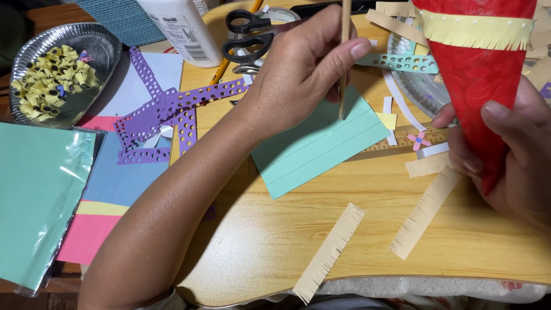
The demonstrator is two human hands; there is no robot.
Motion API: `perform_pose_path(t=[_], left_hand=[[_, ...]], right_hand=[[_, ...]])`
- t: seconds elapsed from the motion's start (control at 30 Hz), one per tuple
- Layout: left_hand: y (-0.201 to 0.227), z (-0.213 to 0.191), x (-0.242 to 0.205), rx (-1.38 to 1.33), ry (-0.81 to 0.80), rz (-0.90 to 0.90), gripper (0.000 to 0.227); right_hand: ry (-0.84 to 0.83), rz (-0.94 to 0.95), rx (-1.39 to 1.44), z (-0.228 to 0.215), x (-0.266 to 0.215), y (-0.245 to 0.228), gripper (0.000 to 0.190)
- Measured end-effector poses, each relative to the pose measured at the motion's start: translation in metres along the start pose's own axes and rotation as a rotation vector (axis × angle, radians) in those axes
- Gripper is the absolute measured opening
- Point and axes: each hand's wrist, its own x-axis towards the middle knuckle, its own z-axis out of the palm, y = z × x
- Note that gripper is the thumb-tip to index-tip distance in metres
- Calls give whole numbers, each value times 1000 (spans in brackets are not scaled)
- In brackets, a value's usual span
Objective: Assembling a decorative paper cone by cutting paper fringe, applying glue, and securing the pieces with a wooden stick.
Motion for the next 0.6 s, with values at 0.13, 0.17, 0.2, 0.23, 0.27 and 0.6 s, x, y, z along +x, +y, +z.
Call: perform_pose_path(t=[0.13, 0.17, 0.2, 0.23, 0.27, 0.6], left_hand=[[1, -2, -1, 74, -3, 12, 24], [1, -4, -1, 76, 0, 11, 24], [1, -5, -1, 45, -19, 1, 23], [2, -7, -1, 14, -37, -9, 23], [1, -6, -2, 16, -34, -10, 23], [-2, -3, -3, -13, -143, -37, 22]], right_hand=[[-13, 6, -17, 4, 0, -4, 62], [-17, 6, -17, 3, 0, -3, 62], [-16, 2, -17, 3, 0, -2, 60], [-15, -1, -18, 3, 0, -2, 57], [-19, -1, -18, 3, 0, -1, 57], [-15, 3, -20, 3, -1, -1, 48]])
